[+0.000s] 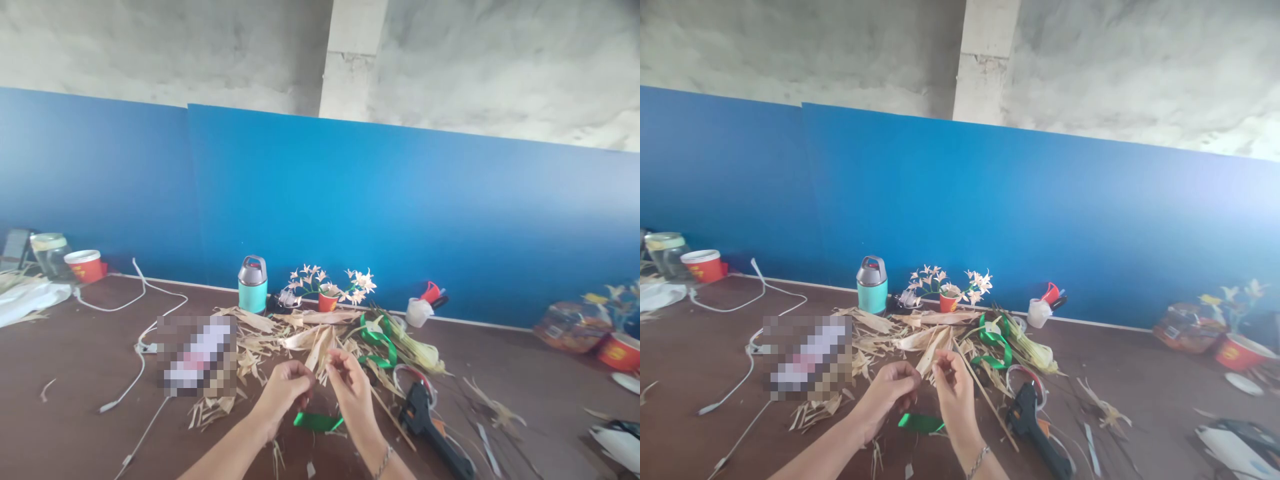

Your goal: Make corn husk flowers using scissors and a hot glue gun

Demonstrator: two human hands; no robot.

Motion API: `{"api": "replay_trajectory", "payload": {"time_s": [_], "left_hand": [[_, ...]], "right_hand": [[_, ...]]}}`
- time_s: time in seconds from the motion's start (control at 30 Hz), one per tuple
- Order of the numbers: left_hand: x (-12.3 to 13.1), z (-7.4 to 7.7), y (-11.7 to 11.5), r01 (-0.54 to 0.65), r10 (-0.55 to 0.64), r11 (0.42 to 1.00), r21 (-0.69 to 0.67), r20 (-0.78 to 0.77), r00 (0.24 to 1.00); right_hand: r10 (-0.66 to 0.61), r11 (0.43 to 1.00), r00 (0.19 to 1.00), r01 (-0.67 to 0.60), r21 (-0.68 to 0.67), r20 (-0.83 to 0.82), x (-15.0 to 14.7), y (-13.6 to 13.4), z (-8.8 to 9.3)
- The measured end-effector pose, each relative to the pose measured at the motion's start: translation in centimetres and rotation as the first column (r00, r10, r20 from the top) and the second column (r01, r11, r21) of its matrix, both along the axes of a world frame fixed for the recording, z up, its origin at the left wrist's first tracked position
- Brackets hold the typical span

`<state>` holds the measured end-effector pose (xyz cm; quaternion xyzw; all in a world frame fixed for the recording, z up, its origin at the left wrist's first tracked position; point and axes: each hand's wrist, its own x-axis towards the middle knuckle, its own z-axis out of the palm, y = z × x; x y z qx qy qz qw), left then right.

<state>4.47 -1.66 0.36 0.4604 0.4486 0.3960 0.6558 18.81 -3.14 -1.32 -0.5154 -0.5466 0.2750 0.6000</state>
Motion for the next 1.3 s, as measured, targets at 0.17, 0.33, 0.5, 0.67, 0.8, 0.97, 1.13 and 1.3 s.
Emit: {"api": "replay_trajectory", "payload": {"time_s": [0.17,0.33,0.5,0.67,0.8,0.97,1.13,1.3], "left_hand": [[0.0,-0.3,0.1,0.011,-0.011,1.000,0.017,0.008,1.000],[0.0,-0.2,0.1,0.017,-0.017,1.000,0.013,0.016,1.000],[0.0,0.0,0.0,0.025,-0.026,1.000,0.012,0.027,0.999],[0.0,0.0,0.0,0.017,-0.017,1.000,0.009,0.006,1.000],[0.0,0.0,0.0,0.017,-0.018,1.000,0.010,0.019,1.000],[0.1,0.1,-0.1,0.018,-0.018,1.000,0.002,0.023,1.000],[0.1,0.1,-0.1,0.023,-0.024,1.000,0.011,0.038,0.999],[0.0,0.2,-0.1,0.016,-0.017,1.000,0.014,0.035,0.999]], "right_hand": [[-0.015,0.999,0.999,0.014,0.042,0.039,0.0,0.0,-0.2],[-0.024,0.998,0.997,0.020,0.061,0.077,-0.1,-0.3,0.2],[-0.044,0.997,0.994,0.037,0.073,0.097,-0.2,-0.4,0.5],[-0.050,0.997,0.992,0.043,0.071,0.113,-0.2,-0.4,0.5],[-0.059,0.996,0.991,0.049,0.081,0.123,-0.2,-0.4,0.5],[-0.054,0.995,0.989,0.041,0.094,0.137,-0.2,-0.5,0.7],[-0.055,0.994,0.987,0.041,0.098,0.149,-0.2,-0.6,0.8],[-0.037,0.996,0.989,0.025,0.082,0.143,-0.2,-0.5,0.4]]}}
